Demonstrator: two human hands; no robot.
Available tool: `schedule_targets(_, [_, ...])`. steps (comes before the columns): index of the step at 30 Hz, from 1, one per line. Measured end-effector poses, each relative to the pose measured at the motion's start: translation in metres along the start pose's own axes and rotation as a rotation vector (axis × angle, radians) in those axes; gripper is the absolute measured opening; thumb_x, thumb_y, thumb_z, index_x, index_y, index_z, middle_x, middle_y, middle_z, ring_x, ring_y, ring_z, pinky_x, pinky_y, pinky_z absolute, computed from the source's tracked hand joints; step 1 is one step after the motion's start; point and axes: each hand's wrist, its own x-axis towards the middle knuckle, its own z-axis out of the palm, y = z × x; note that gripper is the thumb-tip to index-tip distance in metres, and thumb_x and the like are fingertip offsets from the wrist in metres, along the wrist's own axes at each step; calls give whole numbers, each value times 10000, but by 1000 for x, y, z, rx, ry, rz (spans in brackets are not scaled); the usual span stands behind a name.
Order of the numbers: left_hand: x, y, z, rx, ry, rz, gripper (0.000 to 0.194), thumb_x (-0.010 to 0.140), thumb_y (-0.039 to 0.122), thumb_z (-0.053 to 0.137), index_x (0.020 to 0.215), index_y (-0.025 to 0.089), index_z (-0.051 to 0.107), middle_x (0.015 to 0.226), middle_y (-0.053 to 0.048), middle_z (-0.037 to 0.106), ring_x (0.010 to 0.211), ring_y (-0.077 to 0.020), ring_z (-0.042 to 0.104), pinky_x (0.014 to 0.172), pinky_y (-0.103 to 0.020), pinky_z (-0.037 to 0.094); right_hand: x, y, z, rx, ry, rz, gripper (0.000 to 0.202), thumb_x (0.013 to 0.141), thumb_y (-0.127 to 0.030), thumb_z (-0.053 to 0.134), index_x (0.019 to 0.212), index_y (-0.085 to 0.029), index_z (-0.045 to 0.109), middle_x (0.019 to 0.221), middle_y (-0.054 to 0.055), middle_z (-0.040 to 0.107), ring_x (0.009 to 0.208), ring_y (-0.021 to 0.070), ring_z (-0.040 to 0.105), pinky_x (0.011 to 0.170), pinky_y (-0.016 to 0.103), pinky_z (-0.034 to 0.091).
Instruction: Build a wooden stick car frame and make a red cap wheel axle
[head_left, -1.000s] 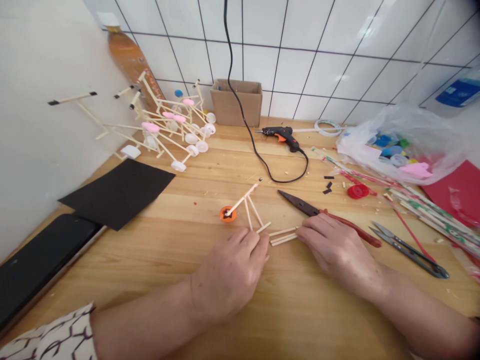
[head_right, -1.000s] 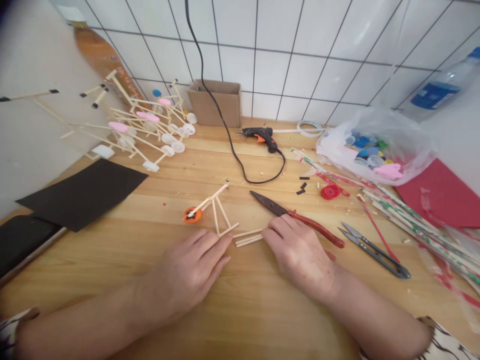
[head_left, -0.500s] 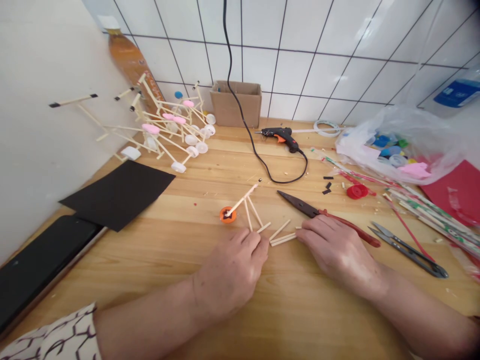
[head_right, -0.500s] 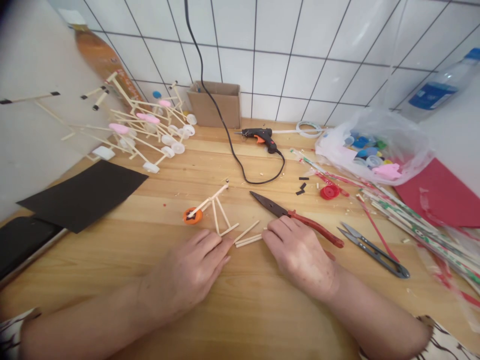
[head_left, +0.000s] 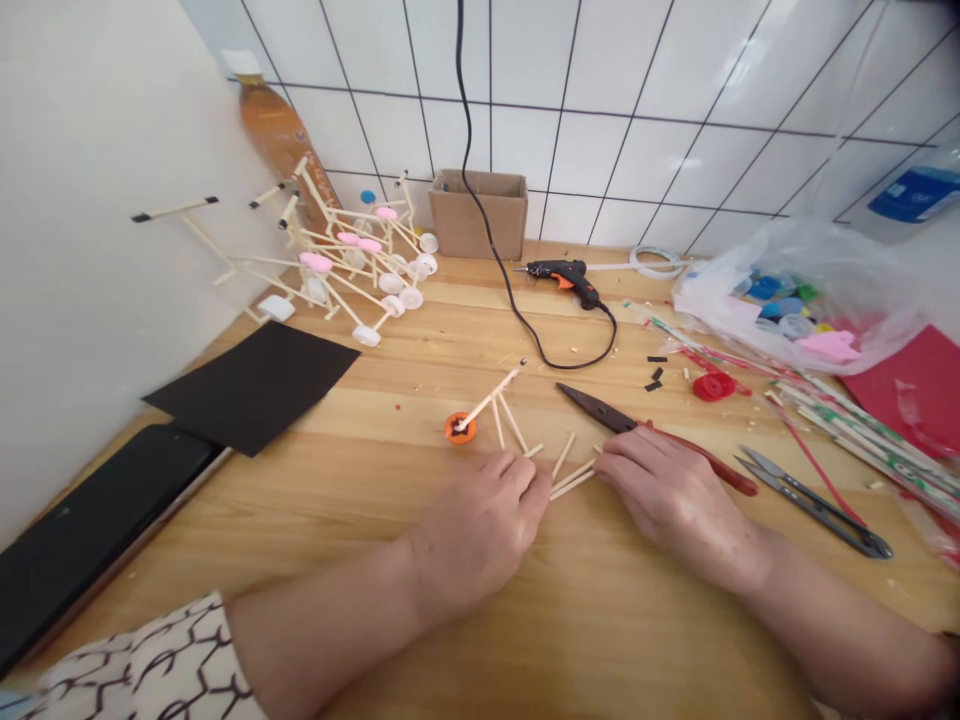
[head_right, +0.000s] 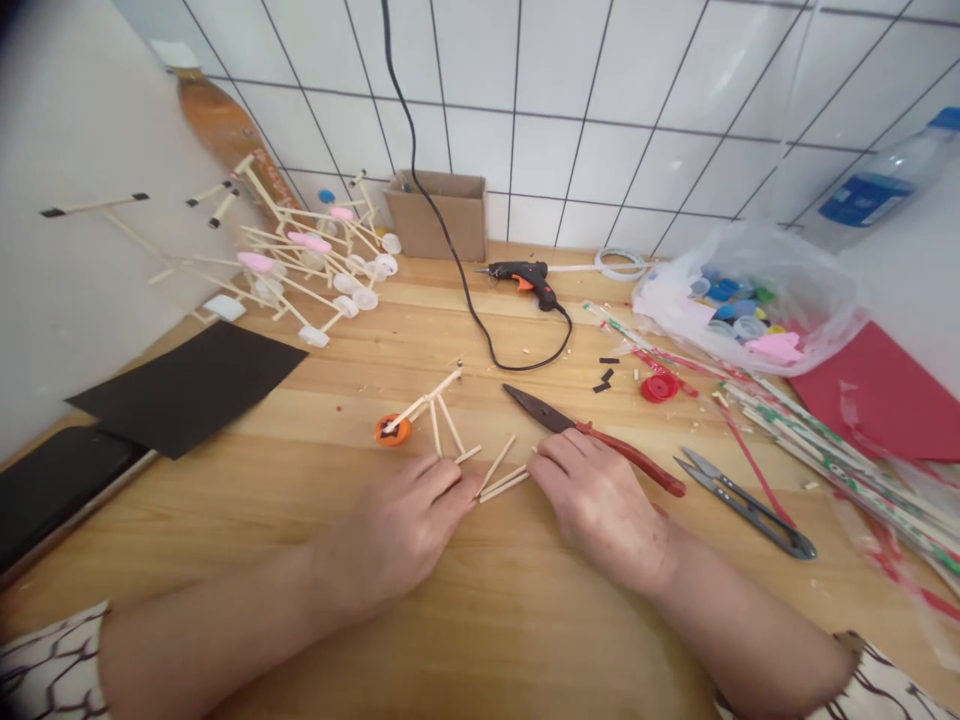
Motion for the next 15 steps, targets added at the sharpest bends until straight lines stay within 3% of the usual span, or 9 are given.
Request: schedule_targets(15, [11,5,4,-9,108,-12,235,876,83,385,1030,84,563,815,-72,546,741,-213,502,620,-328,462,-2,2,-2,-49,-52,3,249,863,-26,431,801,-140,643,804,73,619,770,193,530,714,308,430])
